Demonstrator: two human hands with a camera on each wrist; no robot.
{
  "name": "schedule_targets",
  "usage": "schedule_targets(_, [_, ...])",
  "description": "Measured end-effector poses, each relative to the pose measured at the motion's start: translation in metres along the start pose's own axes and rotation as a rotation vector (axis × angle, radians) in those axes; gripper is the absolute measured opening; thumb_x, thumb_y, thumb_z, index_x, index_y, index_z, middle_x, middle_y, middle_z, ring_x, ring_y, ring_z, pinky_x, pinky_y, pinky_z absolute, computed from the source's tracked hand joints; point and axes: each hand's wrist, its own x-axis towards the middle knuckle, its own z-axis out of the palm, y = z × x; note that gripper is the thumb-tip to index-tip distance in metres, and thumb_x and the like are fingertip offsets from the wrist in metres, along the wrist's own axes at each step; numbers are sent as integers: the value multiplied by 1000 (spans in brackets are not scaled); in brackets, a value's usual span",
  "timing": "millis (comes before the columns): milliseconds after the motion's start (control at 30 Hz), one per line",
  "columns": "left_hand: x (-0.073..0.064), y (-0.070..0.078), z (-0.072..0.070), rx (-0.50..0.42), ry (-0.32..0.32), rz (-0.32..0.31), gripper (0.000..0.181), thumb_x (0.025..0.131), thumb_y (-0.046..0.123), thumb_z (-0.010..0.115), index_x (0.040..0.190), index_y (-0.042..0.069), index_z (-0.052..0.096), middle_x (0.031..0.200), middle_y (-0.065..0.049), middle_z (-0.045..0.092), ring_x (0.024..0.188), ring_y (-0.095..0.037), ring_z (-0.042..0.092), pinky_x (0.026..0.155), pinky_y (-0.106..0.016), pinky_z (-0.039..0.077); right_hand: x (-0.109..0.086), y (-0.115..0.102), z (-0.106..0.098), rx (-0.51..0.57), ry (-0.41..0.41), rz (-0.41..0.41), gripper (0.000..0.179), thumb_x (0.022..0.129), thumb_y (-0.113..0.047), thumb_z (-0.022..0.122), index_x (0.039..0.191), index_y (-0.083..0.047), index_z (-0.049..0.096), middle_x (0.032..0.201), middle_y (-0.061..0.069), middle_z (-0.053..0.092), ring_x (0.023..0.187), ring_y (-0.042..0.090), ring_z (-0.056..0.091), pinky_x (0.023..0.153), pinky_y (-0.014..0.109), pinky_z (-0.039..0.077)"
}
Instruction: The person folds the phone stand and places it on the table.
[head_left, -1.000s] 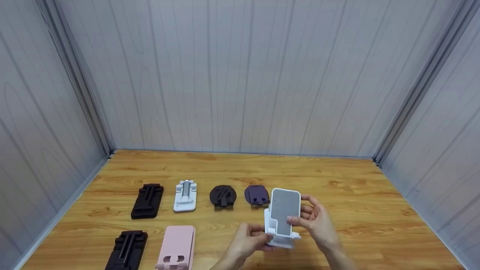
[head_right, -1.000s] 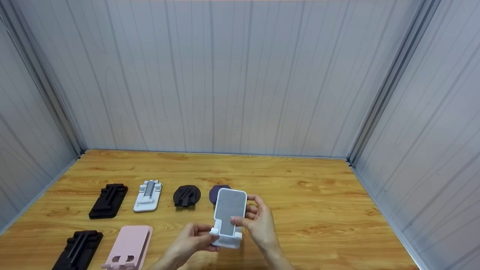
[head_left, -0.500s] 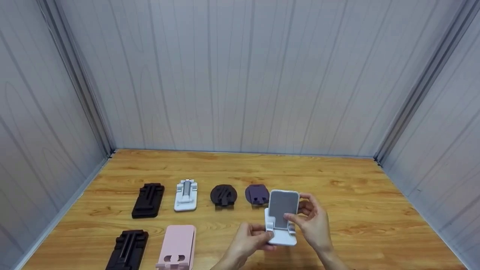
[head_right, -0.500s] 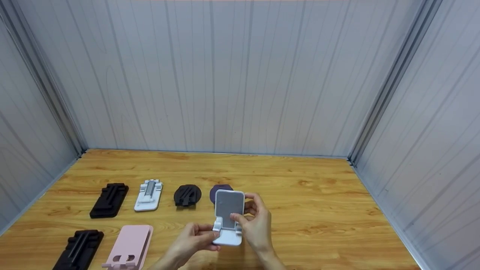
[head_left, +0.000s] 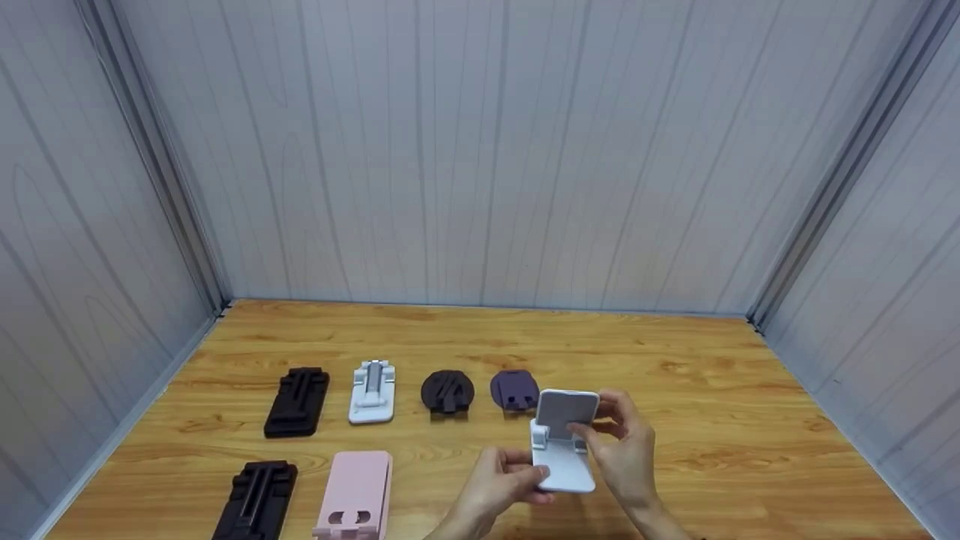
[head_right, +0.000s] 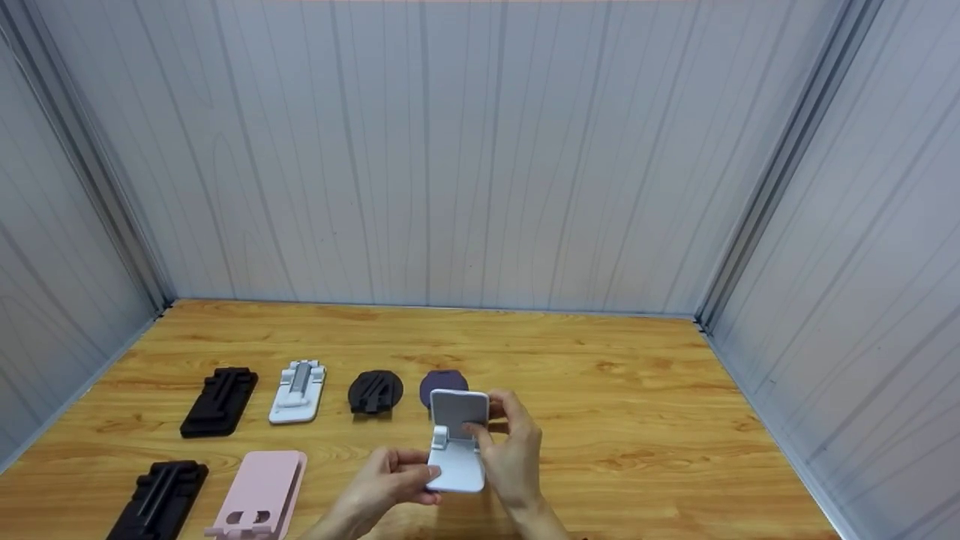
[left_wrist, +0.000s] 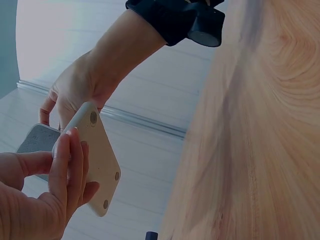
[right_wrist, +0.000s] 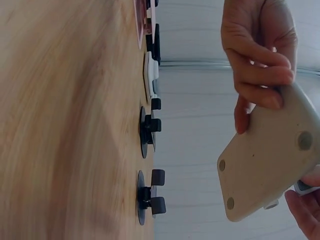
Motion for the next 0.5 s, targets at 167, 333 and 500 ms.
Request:
schedule_targets(167, [0, 0, 1, 5, 2, -9, 22, 91, -9, 57, 107, -24, 61, 91, -29, 69, 67, -17, 70, 68, -28, 62, 0, 8, 1, -89, 20, -137, 46, 60, 22, 81, 96, 5, 59, 80, 15, 66, 75, 7, 63, 65, 16, 56])
schedule_targets(333, [-1, 1, 3, 2, 5, -15, 21, 91, -9, 57, 106, -23, 61, 91, -30, 69, 67, -17, 70, 68, -29, 62, 2, 15, 2, -146, 34, -232, 46, 58, 24, 81, 93, 4, 59, 80, 12, 66, 76, 9, 63, 67, 15, 56])
schedule_targets(500, [-2, 2, 3, 2, 8, -28, 22, 91, -8, 58, 106, -23, 61, 91, -30, 69, 66, -16, 70, 67, -28, 61, 2, 17, 2, -192, 42, -289, 47, 57, 24, 82, 93, 3, 60, 82, 10, 65, 77, 12, 63, 68, 15, 56])
